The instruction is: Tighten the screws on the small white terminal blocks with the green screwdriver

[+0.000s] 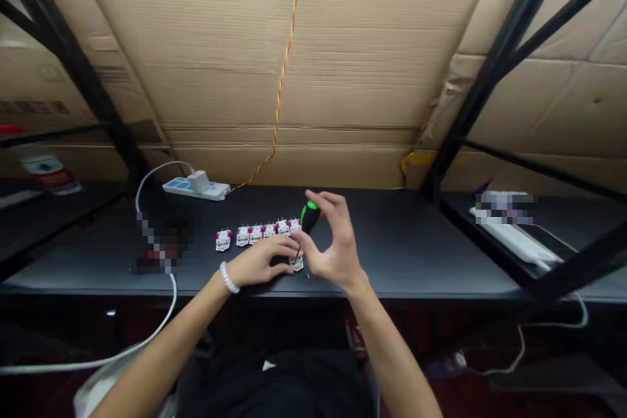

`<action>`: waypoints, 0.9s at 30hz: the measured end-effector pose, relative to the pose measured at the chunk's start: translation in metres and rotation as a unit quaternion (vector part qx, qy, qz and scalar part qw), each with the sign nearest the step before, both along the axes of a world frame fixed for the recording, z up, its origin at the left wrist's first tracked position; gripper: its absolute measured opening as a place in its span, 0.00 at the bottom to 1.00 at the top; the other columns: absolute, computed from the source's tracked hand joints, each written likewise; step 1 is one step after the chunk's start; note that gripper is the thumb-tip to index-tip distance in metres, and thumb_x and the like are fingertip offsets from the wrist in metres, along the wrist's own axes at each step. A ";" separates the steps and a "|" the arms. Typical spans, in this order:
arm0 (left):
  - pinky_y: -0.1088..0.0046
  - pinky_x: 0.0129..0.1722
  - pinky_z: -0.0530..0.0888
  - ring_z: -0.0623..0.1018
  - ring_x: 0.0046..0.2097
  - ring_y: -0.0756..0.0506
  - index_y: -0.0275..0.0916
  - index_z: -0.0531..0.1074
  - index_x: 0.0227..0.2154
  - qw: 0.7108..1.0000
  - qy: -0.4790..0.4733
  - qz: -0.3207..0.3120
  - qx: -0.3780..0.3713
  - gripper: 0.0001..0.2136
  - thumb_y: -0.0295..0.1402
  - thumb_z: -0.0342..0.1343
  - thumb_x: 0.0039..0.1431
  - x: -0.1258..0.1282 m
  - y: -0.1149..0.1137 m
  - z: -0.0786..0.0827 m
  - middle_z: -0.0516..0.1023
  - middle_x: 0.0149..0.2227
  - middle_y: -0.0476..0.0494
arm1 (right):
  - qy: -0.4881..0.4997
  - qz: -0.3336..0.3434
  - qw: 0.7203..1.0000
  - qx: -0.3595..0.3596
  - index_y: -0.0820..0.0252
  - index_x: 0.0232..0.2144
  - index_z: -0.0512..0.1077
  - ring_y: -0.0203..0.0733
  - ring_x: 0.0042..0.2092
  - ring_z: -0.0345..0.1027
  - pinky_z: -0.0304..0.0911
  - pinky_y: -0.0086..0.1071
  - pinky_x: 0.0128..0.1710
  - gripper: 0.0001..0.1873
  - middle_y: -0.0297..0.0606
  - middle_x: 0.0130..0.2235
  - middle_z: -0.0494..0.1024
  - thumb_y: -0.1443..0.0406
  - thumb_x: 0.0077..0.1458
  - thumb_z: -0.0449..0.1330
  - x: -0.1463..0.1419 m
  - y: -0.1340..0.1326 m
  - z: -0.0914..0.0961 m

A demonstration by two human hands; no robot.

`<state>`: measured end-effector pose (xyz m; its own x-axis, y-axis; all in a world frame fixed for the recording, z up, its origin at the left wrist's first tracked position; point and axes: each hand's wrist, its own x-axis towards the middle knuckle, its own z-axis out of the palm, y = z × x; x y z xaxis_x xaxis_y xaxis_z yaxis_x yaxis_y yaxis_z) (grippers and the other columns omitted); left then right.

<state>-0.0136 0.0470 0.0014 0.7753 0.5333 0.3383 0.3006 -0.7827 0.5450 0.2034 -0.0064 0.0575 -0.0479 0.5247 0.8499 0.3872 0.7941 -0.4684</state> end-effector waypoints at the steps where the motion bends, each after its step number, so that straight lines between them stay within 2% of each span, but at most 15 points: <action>1: 0.57 0.64 0.74 0.79 0.59 0.39 0.41 0.83 0.46 1.000 0.002 0.001 0.001 0.09 0.32 0.67 0.64 0.000 0.000 0.000 0.82 0.55 0.39 | -0.003 -0.027 1.000 0.009 0.44 0.65 0.71 0.52 0.54 0.73 0.77 0.50 0.54 0.30 0.44 0.55 0.71 0.62 0.62 0.68 0.000 0.000 0.000; 3: 0.57 0.64 0.74 0.79 0.59 0.39 0.42 0.83 0.46 1.000 0.005 0.000 0.001 0.09 0.32 0.67 0.65 0.000 -0.001 0.002 0.82 0.55 0.39 | 0.001 -0.037 0.999 0.003 0.44 0.65 0.71 0.51 0.53 0.73 0.77 0.50 0.54 0.28 0.44 0.54 0.71 0.62 0.64 0.66 -0.001 -0.001 -0.001; 6: 0.57 0.63 0.74 0.80 0.58 0.39 0.41 0.83 0.46 1.000 0.002 -0.001 -0.001 0.09 0.32 0.66 0.65 0.000 -0.002 0.003 0.82 0.55 0.38 | 0.025 0.038 0.998 -0.040 0.44 0.71 0.62 0.52 0.55 0.75 0.75 0.53 0.58 0.29 0.45 0.59 0.73 0.63 0.71 0.55 -0.001 -0.002 -0.002; 8: 0.58 0.63 0.75 0.80 0.57 0.39 0.40 0.83 0.45 1.000 0.000 -0.001 0.000 0.08 0.32 0.67 0.64 0.000 -0.002 0.004 0.82 0.55 0.38 | 0.037 0.071 0.996 -0.041 0.44 0.71 0.61 0.52 0.57 0.76 0.74 0.55 0.60 0.28 0.45 0.61 0.73 0.64 0.72 0.53 -0.002 -0.002 -0.003; 10: 0.58 0.63 0.74 0.80 0.57 0.39 0.39 0.83 0.45 1.000 0.000 -0.002 0.002 0.08 0.31 0.67 0.64 0.000 -0.002 0.004 0.82 0.54 0.38 | 0.029 0.051 0.998 -0.015 0.45 0.68 0.66 0.52 0.57 0.75 0.74 0.53 0.58 0.26 0.45 0.60 0.74 0.64 0.70 0.57 -0.002 -0.001 -0.002; 14: 0.57 0.63 0.74 0.79 0.58 0.39 0.39 0.83 0.46 1.000 0.001 -0.001 0.001 0.09 0.31 0.67 0.64 0.000 -0.001 0.002 0.83 0.54 0.38 | 0.017 -0.040 0.998 0.040 0.46 0.61 0.73 0.51 0.52 0.73 0.77 0.47 0.48 0.27 0.44 0.53 0.74 0.64 0.61 0.69 -0.002 0.000 0.000; 16: 0.57 0.63 0.74 0.79 0.58 0.39 0.40 0.83 0.46 1.000 0.001 0.000 0.000 0.09 0.32 0.66 0.65 0.000 -0.001 0.002 0.82 0.55 0.38 | 0.025 -0.028 0.999 0.028 0.46 0.62 0.73 0.51 0.52 0.74 0.77 0.48 0.49 0.25 0.44 0.53 0.75 0.64 0.64 0.66 -0.001 0.001 0.000; 20: 0.57 0.64 0.74 0.79 0.58 0.39 0.40 0.83 0.47 1.000 -0.001 -0.001 -0.001 0.09 0.32 0.66 0.65 0.000 -0.002 0.003 0.82 0.55 0.37 | 0.041 0.062 0.997 -0.017 0.46 0.67 0.67 0.53 0.56 0.76 0.75 0.53 0.56 0.25 0.46 0.60 0.75 0.65 0.70 0.56 0.000 0.000 -0.001; 22: 0.58 0.64 0.74 0.79 0.58 0.39 0.40 0.83 0.46 1.000 -0.004 -0.001 -0.003 0.08 0.31 0.67 0.64 0.000 -0.002 0.003 0.82 0.55 0.38 | 0.039 0.043 0.998 -0.006 0.47 0.66 0.69 0.53 0.55 0.76 0.75 0.53 0.56 0.25 0.46 0.59 0.74 0.64 0.68 0.60 -0.001 0.000 -0.001; 25: 0.58 0.64 0.73 0.79 0.58 0.39 0.40 0.83 0.45 1.000 -0.004 0.001 -0.005 0.08 0.31 0.67 0.64 0.000 -0.002 0.002 0.82 0.55 0.39 | 0.026 -0.032 0.999 0.025 0.47 0.62 0.73 0.52 0.52 0.73 0.76 0.50 0.52 0.27 0.45 0.55 0.73 0.63 0.62 0.68 -0.002 0.000 -0.002; 27: 0.58 0.64 0.73 0.79 0.58 0.39 0.40 0.82 0.46 1.000 -0.002 0.001 -0.005 0.09 0.31 0.67 0.64 0.000 -0.002 0.002 0.82 0.55 0.39 | 0.023 -0.039 0.999 0.022 0.46 0.63 0.72 0.51 0.52 0.73 0.76 0.48 0.51 0.26 0.44 0.55 0.73 0.64 0.63 0.66 -0.002 0.000 -0.002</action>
